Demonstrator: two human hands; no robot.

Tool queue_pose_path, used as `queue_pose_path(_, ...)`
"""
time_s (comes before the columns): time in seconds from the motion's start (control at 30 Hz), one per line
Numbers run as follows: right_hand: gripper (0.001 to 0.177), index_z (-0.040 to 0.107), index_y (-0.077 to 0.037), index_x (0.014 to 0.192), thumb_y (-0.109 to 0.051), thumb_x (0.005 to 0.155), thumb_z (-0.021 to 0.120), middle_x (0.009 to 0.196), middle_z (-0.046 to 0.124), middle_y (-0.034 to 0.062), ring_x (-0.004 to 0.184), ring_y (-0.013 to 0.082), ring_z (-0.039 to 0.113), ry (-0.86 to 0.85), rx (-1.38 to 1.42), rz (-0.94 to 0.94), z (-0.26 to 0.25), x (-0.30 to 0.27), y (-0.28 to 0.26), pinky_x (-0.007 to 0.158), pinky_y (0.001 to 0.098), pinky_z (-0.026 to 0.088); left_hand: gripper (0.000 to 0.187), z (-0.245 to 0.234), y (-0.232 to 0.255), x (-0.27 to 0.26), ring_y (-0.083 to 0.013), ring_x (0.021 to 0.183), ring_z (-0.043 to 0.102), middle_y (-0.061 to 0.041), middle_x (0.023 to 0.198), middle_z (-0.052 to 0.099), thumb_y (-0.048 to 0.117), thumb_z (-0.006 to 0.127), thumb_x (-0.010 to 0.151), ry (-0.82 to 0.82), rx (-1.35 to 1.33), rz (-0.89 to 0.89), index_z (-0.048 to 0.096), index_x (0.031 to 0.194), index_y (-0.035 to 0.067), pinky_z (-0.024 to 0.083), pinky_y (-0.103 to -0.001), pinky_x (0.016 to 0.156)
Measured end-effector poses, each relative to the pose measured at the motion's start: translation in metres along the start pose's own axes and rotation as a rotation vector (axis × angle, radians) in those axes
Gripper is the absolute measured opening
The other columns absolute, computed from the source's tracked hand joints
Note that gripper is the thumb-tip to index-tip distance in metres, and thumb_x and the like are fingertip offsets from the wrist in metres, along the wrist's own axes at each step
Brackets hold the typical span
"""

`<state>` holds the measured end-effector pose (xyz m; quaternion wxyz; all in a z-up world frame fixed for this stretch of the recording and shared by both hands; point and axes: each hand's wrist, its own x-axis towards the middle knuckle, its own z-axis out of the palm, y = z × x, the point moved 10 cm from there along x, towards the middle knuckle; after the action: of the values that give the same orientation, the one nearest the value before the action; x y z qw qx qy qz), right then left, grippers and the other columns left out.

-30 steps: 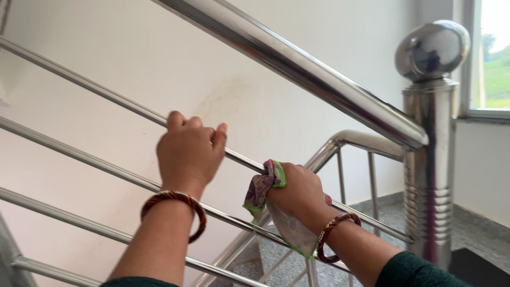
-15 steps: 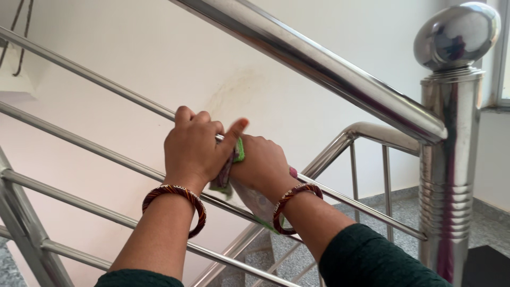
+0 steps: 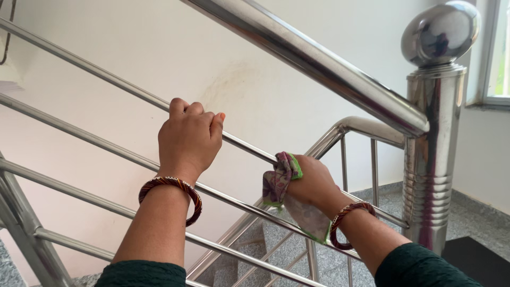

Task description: The person cleans a metal stair railing by hand using a cloth and a spray bottle, wiping the top handrail and the thinner horizontal bars between the posts.

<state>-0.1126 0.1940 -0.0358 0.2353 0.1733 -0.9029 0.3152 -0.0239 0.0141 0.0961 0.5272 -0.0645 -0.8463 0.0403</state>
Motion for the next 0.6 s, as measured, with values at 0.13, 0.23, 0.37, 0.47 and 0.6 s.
queue_pose_path(0.13, 0.032, 0.069, -0.012, 0.086, -0.043, 0.081, 0.072, 0.082, 0.075, 0.0113, 0.080, 0.0300, 0.074, 0.029, 0.013, -0.013, -0.003, -0.002, 0.002, 0.078, 0.0441, 0.058, 0.042, 0.006, 0.000, -0.002, -0.0210, 0.108, 0.053, 0.001, 0.092, 0.069, 0.038, 0.049, 0.102, -0.067, 0.015, -0.036, 0.080, 0.085, 0.014, 0.057, -0.038, 0.073)
queue_pose_path(0.23, 0.033, 0.072, -0.012, 0.090, -0.043, 0.080, 0.074, 0.085, 0.074, 0.0117, 0.085, 0.0322, 0.071, 0.046, 0.040, -0.040, -0.009, -0.002, -0.003, 0.079, 0.0454, 0.056, 0.038, 0.002, 0.000, 0.001, -0.0213, 0.108, 0.054, 0.001, 0.094, 0.070, 0.035, 0.052, 0.099, -0.033, 0.025, -0.032, 0.081, 0.085, 0.014, 0.057, -0.038, 0.073)
queue_pose_path(0.37, 0.031, 0.071, -0.018, 0.099, -0.044, 0.084, 0.065, 0.091, 0.075, 0.0079, 0.088, 0.0257, 0.075, -0.137, 0.150, 0.152, 0.008, 0.008, -0.012, 0.080, 0.0406, 0.061, 0.037, 0.007, -0.002, 0.002, -0.0209, 0.111, 0.056, 0.001, 0.095, 0.071, 0.033, 0.053, 0.098, -0.049, 0.058, -0.060, 0.081, 0.083, 0.013, 0.058, -0.037, 0.074)
queue_pose_path(0.47, 0.031, 0.064, -0.029, 0.117, -0.036, 0.091, 0.051, 0.095, 0.075, 0.0089, 0.086, 0.0272, 0.075, -0.143, 0.166, 0.085, 0.014, 0.024, -0.059, 0.078, 0.0419, 0.062, 0.031, 0.000, 0.002, 0.002, -0.0228, 0.107, 0.057, 0.000, 0.093, 0.071, 0.034, 0.058, 0.092, 0.059, 0.039, -0.025, 0.081, 0.083, 0.016, 0.056, -0.039, 0.079)
queue_pose_path(0.6, 0.029, 0.070, -0.015, 0.100, -0.040, 0.089, 0.061, 0.094, 0.076, 0.0114, 0.090, 0.0324, 0.072, 0.095, -0.010, -0.145, -0.001, 0.035, -0.122, 0.082, 0.0459, 0.056, 0.031, 0.001, -0.002, 0.002, -0.0238, 0.106, 0.057, 0.000, 0.095, 0.071, 0.037, 0.060, 0.094, 0.075, 0.011, 0.000, 0.081, 0.085, 0.015, 0.055, -0.040, 0.079)
